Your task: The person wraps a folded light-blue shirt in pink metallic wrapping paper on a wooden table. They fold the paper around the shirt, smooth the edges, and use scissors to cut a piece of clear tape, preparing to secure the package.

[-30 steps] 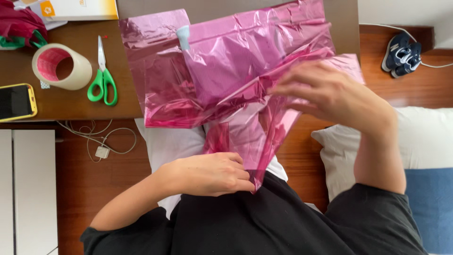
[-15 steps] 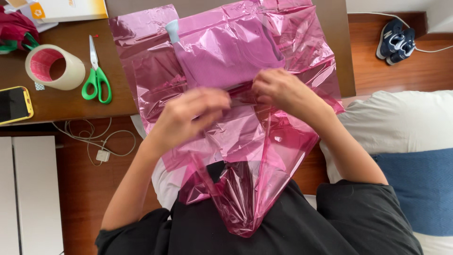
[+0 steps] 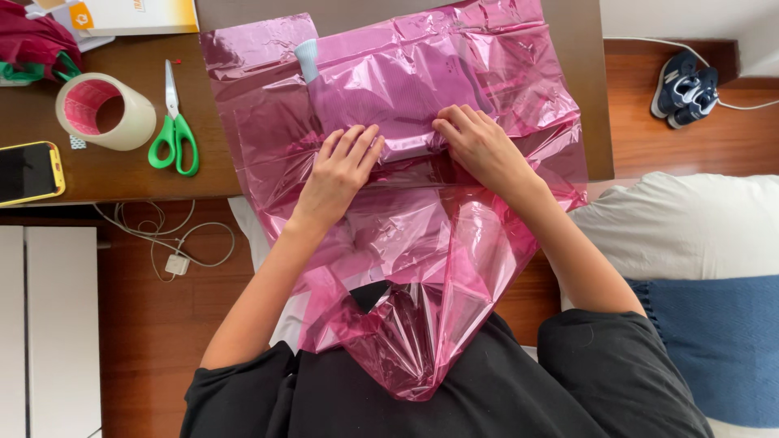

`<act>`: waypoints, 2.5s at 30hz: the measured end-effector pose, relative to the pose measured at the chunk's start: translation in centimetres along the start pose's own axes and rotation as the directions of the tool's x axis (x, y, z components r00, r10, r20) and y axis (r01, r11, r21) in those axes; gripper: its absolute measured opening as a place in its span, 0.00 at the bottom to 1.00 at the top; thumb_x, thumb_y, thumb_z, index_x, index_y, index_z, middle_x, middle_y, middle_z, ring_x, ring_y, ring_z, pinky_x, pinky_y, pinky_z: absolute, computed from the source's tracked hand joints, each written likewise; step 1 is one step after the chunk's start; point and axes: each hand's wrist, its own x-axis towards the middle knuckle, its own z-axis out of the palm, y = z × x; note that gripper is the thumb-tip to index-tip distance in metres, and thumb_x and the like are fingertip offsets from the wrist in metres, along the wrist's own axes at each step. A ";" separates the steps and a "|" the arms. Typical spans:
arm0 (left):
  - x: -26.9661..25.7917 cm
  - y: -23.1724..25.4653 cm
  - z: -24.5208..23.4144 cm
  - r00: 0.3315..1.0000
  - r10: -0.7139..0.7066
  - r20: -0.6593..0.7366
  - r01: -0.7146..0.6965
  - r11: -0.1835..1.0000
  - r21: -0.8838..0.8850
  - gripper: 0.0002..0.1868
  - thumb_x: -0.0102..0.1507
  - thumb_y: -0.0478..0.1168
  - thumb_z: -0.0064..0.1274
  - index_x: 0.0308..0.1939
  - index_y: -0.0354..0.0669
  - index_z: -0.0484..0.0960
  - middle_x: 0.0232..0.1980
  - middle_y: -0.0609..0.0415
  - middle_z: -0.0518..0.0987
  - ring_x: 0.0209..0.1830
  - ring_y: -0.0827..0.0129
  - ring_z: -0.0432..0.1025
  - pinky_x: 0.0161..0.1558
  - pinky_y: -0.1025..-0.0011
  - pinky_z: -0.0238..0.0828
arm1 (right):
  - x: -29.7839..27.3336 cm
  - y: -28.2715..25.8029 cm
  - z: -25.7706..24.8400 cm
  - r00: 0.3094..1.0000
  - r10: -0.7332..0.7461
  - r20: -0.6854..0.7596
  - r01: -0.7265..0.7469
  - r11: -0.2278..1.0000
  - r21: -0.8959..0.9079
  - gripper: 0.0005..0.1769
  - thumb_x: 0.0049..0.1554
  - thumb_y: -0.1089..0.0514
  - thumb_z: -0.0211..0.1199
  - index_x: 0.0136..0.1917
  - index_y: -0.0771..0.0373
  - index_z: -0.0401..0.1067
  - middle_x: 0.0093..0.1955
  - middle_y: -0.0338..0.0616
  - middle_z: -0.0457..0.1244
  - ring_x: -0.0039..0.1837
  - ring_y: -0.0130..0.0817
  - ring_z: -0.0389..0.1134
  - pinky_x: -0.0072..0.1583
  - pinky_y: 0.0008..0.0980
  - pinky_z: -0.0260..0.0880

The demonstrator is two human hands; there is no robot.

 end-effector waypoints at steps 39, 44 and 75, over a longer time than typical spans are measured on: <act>-0.5 -15.4 0.5 0.875 -0.411 0.254 0.451 0.507 -0.735 0.26 0.62 0.32 0.63 0.65 0.43 0.79 0.43 0.51 0.85 0.42 0.64 0.79 0.49 0.69 0.76 | 0.0 3.9 -4.9 0.859 -0.473 0.195 -0.067 0.274 0.959 0.25 0.60 0.44 0.58 0.60 0.64 0.78 0.50 0.42 0.74 0.56 0.36 0.75 0.77 0.44 0.58; 0.8 -16.6 0.8 0.911 -0.410 0.037 0.312 0.631 -0.710 0.23 0.62 0.28 0.65 0.61 0.39 0.81 0.41 0.51 0.86 0.42 0.67 0.81 0.49 0.69 0.75 | -0.9 4.2 -6.3 0.712 -0.671 0.207 -0.095 0.200 0.975 0.27 0.44 0.50 0.78 0.53 0.67 0.81 0.41 0.39 0.75 0.45 0.31 0.75 0.69 0.41 0.65; -4.3 1.7 0.6 0.992 -0.092 0.088 0.093 0.996 -0.009 0.30 0.69 0.52 0.51 0.68 0.32 0.74 0.62 0.46 0.78 0.62 0.60 0.71 0.67 0.57 0.66 | 2.2 -0.9 2.3 0.995 -0.081 -0.050 0.070 0.980 -0.187 0.35 0.62 0.64 0.58 0.81 0.61 0.59 0.79 0.45 0.55 0.80 0.38 0.56 0.80 0.47 0.51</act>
